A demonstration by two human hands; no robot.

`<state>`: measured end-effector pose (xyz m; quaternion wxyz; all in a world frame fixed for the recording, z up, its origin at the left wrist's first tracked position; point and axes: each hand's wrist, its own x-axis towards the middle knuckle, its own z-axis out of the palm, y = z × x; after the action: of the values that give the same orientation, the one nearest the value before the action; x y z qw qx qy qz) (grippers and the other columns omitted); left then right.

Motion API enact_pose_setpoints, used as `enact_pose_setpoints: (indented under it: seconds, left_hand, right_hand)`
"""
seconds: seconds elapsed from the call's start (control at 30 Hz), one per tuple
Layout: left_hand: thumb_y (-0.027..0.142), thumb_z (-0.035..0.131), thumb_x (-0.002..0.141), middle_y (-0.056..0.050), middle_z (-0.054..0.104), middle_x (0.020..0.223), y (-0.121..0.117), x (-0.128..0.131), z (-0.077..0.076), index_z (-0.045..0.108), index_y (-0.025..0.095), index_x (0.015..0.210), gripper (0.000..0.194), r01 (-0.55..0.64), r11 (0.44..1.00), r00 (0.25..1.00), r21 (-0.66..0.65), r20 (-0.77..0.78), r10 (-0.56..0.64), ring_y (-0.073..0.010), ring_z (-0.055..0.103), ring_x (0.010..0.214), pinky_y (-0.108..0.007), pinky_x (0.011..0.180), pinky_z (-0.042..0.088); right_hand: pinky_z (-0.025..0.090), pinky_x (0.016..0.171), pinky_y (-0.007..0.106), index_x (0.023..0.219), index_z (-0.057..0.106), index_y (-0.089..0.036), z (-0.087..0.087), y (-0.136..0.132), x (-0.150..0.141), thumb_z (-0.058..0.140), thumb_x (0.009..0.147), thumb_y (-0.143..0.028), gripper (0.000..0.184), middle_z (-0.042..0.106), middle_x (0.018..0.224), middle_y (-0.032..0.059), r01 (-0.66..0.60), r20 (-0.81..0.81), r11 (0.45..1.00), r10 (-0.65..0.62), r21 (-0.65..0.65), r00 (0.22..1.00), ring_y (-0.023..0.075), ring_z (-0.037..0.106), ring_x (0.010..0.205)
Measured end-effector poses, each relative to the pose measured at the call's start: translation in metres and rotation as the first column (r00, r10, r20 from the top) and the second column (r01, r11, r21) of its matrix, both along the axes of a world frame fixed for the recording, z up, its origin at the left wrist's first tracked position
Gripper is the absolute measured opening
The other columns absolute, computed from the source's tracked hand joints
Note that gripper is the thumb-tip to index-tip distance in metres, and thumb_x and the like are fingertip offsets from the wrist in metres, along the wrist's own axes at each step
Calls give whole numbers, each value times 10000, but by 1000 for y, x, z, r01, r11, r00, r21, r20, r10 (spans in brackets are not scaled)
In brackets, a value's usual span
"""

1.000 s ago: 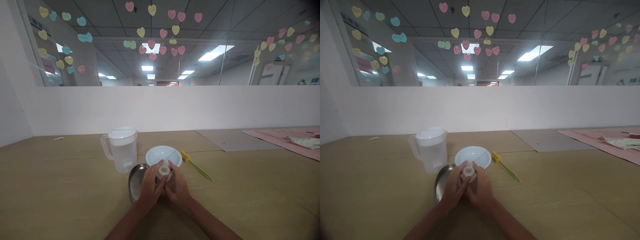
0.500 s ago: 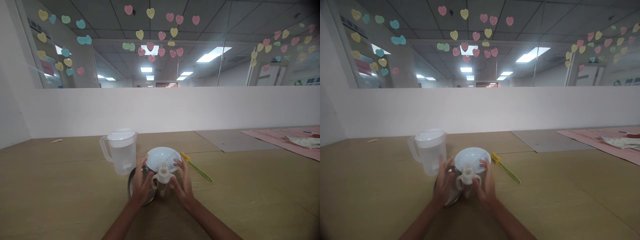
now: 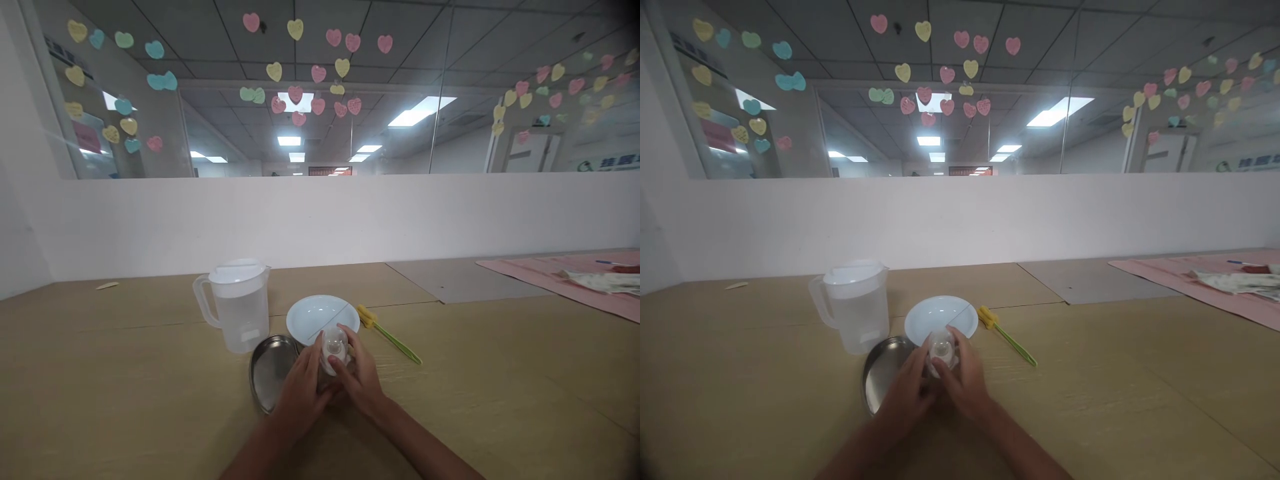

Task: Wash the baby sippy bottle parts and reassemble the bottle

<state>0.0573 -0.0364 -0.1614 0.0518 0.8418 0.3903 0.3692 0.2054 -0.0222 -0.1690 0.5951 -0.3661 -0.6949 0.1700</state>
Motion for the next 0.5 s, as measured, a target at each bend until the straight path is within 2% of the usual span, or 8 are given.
enact_pose_setpoints:
  seconds: [0.13, 0.23, 0.3, 0.4, 0.47, 0.5]
  left_hand:
    - [331, 496, 804, -103, 396, 1319, 0, -2, 4, 76, 248, 1385, 722, 43, 995, 998, -87, 41, -39, -237, 372, 1199, -401, 970, 348]
    - [336, 513, 794, -94, 387, 1325, -2, -2, 8, 84, 256, 1385, 735, 79, 987, 994, -142, 90, -67, -230, 375, 1195, -389, 975, 346]
    - [343, 526, 785, -93, 384, 1326, -4, -1, 10, 95, 256, 1383, 742, 109, 977, 989, -183, 117, -89, -229, 375, 1193, -388, 977, 345]
    - [338, 530, 780, -94, 384, 1323, -6, 1, 11, 121, 256, 1380, 731, 121, 967, 986, -224, 139, -91, -234, 374, 1191, -402, 975, 346]
    - [346, 528, 778, -96, 389, 1318, -7, 2, 12, 147, 251, 1375, 714, 101, 967, 987, -233, 143, -68, -235, 381, 1186, -403, 966, 357]
    - [357, 527, 777, -97, 397, 1310, -8, 2, 13, 174, 246, 1368, 698, 86, 969, 988, -230, 144, -53, -234, 389, 1180, -401, 962, 363]
  right_hand:
    - [467, 818, 308, 1223, 392, -186, 0, 3, 1, 481, 807, -389, 471, 549, 1139, 84, -13, -51, 999, 10, -48, 999, 209, 533, 1021]
    - [453, 845, 328, 1237, 392, -192, -1, 1, 1, 497, 797, -390, 493, 541, 1160, 85, 50, -23, 998, -51, -45, 998, 220, 519, 1049]
    - [424, 890, 360, 1267, 360, -195, 0, 0, 2, 512, 790, -377, 534, 510, 1201, 97, 124, -38, 992, -123, 25, 992, 234, 484, 1097]
    - [370, 946, 416, 1314, 275, -190, 5, 2, 7, 522, 785, -341, 603, 430, 1277, 124, 266, -197, 946, -230, 186, 953, 245, 412, 1171]
    - [352, 957, 444, 1304, 294, -190, 9, 9, 12, 522, 783, -312, 581, 383, 1310, 129, 366, -278, 902, -300, 229, 913, 251, 373, 1201]
    - [363, 946, 444, 1281, 337, -195, 11, 13, 16, 516, 784, -299, 539, 377, 1315, 126, 379, -263, 898, -319, 222, 910, 250, 377, 1196]
